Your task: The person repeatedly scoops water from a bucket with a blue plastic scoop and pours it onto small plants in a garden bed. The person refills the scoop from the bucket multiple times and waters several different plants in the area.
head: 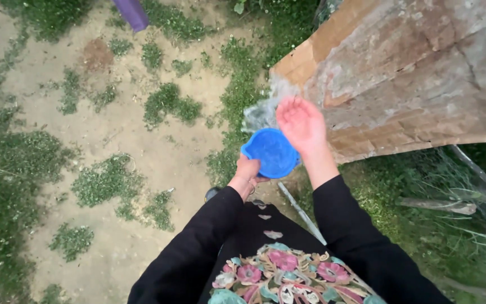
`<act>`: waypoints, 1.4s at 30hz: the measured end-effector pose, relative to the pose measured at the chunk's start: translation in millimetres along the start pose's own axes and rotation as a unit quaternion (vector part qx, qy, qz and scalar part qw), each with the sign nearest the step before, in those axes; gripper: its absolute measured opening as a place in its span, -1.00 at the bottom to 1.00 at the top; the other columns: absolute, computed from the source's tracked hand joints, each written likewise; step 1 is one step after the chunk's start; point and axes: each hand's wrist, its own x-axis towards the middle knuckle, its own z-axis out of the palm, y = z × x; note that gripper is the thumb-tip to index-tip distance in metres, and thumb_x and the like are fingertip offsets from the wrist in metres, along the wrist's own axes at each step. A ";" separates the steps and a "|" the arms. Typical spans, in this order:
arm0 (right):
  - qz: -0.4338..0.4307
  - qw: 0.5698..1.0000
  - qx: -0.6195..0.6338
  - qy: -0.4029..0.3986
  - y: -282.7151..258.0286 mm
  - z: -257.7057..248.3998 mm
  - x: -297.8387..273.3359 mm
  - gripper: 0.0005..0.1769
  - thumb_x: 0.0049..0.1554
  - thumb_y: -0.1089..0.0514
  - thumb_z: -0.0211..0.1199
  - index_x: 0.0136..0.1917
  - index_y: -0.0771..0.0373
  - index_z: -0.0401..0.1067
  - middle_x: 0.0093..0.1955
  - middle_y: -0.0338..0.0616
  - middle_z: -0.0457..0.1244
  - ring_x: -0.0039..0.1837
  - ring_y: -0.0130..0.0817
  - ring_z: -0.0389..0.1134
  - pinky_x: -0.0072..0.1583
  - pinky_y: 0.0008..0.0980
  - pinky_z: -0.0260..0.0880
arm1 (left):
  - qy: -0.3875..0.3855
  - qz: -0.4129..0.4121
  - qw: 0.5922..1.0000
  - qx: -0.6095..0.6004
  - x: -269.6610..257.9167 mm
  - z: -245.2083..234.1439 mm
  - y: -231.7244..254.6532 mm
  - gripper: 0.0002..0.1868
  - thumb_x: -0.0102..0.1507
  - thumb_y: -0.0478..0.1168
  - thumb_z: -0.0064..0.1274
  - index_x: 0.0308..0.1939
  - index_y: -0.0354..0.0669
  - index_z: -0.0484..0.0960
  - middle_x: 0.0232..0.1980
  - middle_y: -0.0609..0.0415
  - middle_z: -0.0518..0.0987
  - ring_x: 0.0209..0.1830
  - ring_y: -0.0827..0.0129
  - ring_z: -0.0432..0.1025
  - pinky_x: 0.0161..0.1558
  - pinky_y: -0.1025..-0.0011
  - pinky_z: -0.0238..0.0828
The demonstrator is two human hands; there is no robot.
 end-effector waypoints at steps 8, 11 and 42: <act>0.086 0.957 -0.032 0.274 33.7 -165.7 94.1 -0.87 0.08 0.21 0.12 -0.23 0.30 0.42 -0.15 -0.07 0.37 -0.01 -0.14 0.42 0.10 -0.03 0.50 | 0.023 0.082 0.988 0.126 -45.4 11.4 47.3 -0.42 0.06 -0.52 -0.03 0.19 -0.26 0.54 0.22 -0.34 0.53 0.18 -0.27 0.46 -0.21 -0.29 0.60; 0.057 0.939 -0.011 0.339 40.0 -230.1 126.4 -0.78 0.20 0.16 0.04 -0.16 0.30 0.42 -0.17 -0.06 0.34 -0.04 -0.11 0.42 0.09 0.04 0.54 | 0.026 0.063 0.992 0.107 -13.7 9.9 26.8 -0.45 0.09 -0.51 -0.06 0.19 -0.25 0.54 0.17 -0.30 0.58 0.04 -0.33 0.50 -0.24 -0.29 0.59; -0.013 0.997 -0.023 0.078 -9.5 -29.3 59.4 -0.89 0.03 0.20 0.35 -0.17 0.29 0.58 0.00 -0.02 0.46 0.14 -0.05 0.48 0.32 0.15 0.41 | 0.013 0.039 0.999 0.023 25.0 13.9 16.3 -0.35 0.13 -0.54 -0.08 0.35 -0.27 0.37 0.39 -0.39 0.31 0.07 -0.67 0.38 -0.34 -0.57 0.48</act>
